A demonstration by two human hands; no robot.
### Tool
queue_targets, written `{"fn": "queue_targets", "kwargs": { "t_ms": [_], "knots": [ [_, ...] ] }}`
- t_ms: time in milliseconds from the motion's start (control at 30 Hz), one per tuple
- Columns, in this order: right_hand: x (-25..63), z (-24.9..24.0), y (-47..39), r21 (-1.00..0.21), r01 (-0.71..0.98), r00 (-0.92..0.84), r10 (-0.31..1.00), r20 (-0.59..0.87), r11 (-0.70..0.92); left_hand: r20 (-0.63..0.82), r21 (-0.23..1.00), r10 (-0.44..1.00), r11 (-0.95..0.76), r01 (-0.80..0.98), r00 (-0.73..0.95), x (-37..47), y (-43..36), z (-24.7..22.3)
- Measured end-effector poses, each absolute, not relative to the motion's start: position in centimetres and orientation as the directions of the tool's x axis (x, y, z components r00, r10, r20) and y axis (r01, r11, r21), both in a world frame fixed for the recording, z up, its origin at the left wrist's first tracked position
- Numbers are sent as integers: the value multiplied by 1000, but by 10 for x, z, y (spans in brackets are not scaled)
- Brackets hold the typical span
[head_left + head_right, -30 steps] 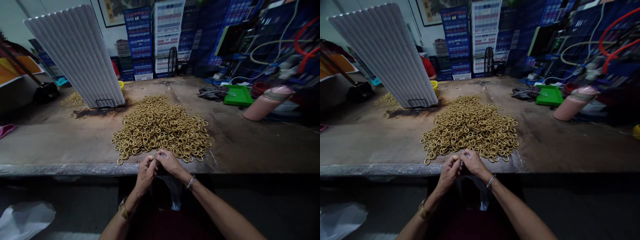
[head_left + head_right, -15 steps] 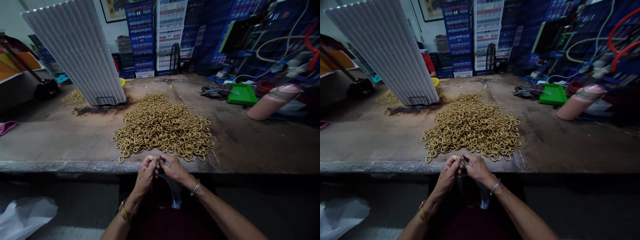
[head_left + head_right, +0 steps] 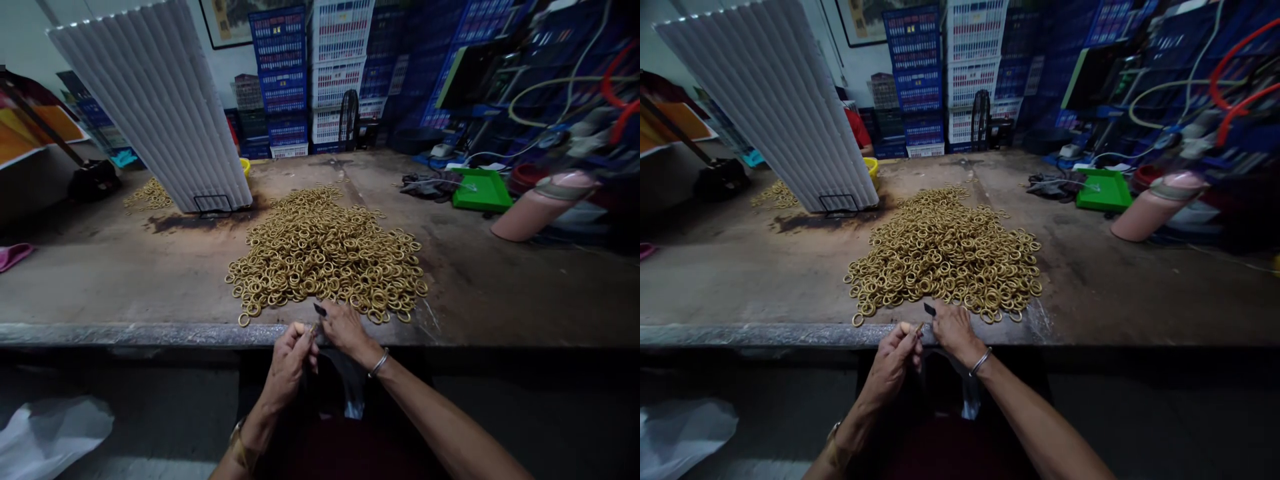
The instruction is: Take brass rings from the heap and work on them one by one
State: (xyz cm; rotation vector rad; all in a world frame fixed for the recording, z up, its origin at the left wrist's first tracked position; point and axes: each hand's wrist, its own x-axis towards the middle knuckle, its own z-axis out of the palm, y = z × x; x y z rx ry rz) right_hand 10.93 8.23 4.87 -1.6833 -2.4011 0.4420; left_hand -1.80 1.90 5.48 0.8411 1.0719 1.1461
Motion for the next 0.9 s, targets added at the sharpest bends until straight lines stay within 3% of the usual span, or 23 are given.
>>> {"fn": "queue_targets", "kwargs": {
  "t_ms": [300,600,733,900],
  "knots": [
    [86,67,118,-210,941,-250,963,98,266,-324,711,942,302,-635,85,-21,20,43],
    [83,56,135,-187,947,-243,963,114,261,-346,502,914,371,-781,212,-32,26,40],
    [92,57,133,-246,911,-292,940,176,329,-368,546,918,340,-765,145,-29,30,43],
    [104,46,125,-390,802,-344,884,317,452,-345,772,938,265,-578,-31,-21,40,48]
  ]
}}
